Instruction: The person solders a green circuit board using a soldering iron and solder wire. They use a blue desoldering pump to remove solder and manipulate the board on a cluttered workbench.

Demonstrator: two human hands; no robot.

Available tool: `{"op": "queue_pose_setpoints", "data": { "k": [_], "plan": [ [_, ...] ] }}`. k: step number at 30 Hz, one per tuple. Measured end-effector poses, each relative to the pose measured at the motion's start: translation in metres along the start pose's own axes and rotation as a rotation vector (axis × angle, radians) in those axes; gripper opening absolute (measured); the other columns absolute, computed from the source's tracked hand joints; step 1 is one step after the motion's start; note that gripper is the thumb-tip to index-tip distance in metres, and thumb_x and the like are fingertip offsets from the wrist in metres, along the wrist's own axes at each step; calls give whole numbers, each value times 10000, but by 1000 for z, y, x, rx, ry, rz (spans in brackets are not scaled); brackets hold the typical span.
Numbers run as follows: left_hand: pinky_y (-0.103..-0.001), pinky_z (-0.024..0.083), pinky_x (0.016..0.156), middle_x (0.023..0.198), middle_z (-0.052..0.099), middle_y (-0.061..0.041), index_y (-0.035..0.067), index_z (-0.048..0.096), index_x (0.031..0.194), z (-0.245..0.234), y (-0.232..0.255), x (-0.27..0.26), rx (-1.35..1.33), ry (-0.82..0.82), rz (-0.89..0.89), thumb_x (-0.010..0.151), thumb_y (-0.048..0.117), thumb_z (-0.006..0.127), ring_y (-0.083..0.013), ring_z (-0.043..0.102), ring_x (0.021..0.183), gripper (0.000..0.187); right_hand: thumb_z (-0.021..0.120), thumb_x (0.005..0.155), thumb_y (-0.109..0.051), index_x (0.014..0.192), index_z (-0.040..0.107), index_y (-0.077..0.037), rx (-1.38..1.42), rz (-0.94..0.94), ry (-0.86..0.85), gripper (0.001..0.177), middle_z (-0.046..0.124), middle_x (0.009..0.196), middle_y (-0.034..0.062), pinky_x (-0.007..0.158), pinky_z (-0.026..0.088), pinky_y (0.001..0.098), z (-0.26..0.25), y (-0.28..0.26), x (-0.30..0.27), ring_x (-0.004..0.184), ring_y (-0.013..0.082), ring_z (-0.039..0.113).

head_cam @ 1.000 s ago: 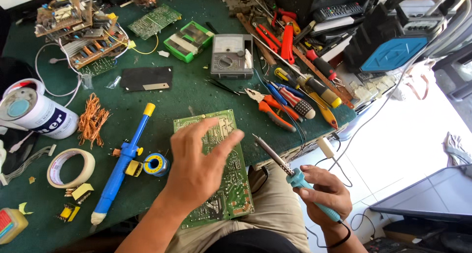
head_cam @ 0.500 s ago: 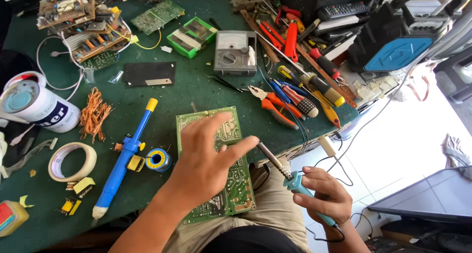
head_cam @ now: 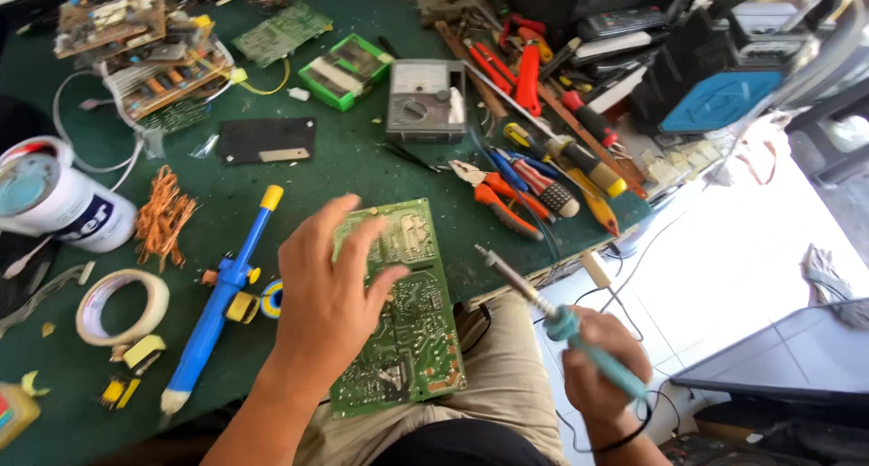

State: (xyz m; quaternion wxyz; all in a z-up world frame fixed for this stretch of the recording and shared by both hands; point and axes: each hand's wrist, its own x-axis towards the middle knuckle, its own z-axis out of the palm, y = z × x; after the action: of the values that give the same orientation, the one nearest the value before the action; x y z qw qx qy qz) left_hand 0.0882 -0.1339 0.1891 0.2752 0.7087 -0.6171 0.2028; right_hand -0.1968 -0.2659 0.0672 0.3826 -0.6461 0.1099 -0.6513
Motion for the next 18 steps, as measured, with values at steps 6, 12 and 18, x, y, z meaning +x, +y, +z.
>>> {"op": "queue_pose_setpoints", "data": {
  "k": [6, 12, 18],
  "plan": [
    [-504, 487, 1062, 1314, 654, -145, 104, 697, 969, -7, 7, -5, -149, 103, 98, 958, 334, 842, -347, 630, 1212, 273, 688, 1025, -256, 937, 579, -159, 628, 757, 395, 170, 557, 716, 62, 782, 480, 444, 2, 9, -6, 621, 186, 529],
    [-498, 495, 998, 1164, 737, -103, 92, 582, 647, -14, 14, -2, -137, 139, 177, 991, 358, 778, -353, 667, 1166, 477, 737, 995, -269, 997, 661, -175, 610, 786, 434, 121, 602, 711, 55, 780, 496, 437, 0, 8, -7, 601, 174, 551],
    [-519, 475, 963, 1090, 730, -39, 114, 558, 629, -19, 18, -1, -183, 163, 232, 987, 419, 758, -343, 661, 1134, 511, 714, 1013, -258, 986, 642, -157, 597, 734, 391, 127, 567, 697, 68, 766, 472, 447, 5, 5, -9, 585, 190, 538]
  ]
}}
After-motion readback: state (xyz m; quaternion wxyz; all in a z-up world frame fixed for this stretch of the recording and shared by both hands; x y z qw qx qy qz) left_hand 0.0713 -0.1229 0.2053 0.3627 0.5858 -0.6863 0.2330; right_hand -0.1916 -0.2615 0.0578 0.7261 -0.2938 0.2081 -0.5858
